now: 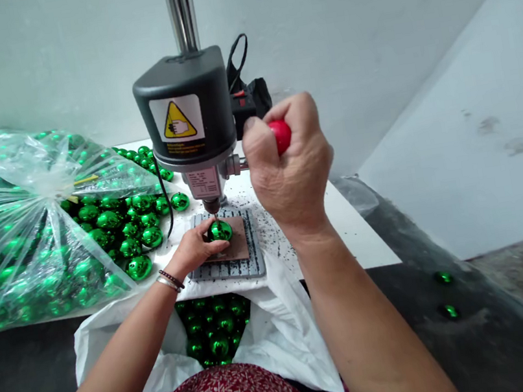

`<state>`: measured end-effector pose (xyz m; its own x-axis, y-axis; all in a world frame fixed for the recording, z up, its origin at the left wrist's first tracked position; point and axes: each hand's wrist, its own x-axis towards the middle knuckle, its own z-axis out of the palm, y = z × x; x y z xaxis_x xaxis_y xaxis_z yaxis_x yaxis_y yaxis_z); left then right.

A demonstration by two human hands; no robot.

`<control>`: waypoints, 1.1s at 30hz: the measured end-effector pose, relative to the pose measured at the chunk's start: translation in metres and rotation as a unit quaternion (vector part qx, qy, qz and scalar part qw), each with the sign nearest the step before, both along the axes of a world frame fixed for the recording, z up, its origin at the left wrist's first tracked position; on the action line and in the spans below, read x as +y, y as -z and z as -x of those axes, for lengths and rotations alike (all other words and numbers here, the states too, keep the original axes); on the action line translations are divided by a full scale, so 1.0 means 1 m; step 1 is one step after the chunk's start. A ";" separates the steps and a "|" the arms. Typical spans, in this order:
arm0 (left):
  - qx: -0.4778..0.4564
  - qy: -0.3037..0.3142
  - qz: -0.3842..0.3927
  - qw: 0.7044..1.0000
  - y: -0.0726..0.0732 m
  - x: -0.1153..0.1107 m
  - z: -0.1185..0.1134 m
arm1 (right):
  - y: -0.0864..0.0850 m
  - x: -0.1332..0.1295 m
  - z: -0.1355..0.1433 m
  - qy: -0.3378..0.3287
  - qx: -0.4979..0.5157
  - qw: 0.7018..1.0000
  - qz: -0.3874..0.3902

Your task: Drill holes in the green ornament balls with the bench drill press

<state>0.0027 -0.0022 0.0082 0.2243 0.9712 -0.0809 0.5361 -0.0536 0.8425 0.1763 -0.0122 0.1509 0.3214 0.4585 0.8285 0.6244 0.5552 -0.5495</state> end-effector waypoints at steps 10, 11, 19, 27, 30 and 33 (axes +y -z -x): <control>-0.001 -0.004 -0.033 0.999 0.014 0.003 0.002 | 0.034 -0.021 0.003 0.058 -0.013 0.998 -0.028; -0.001 -0.002 -0.037 0.999 0.015 0.003 0.003 | 0.035 -0.022 0.004 0.061 -0.010 0.998 -0.029; -0.002 0.015 -0.047 0.999 0.015 0.003 0.003 | 0.056 -0.025 0.005 0.071 -0.015 0.996 -0.050; -0.006 0.010 -0.029 1.000 0.010 0.000 0.002 | 0.075 -0.026 0.006 0.061 -0.016 0.995 -0.083; -0.013 0.011 -0.030 0.999 0.011 0.000 0.003 | 0.080 -0.025 0.006 0.060 -0.017 0.995 -0.081; -0.016 0.008 -0.031 0.999 0.013 0.001 0.003 | 0.089 -0.026 0.005 0.056 -0.027 0.995 -0.082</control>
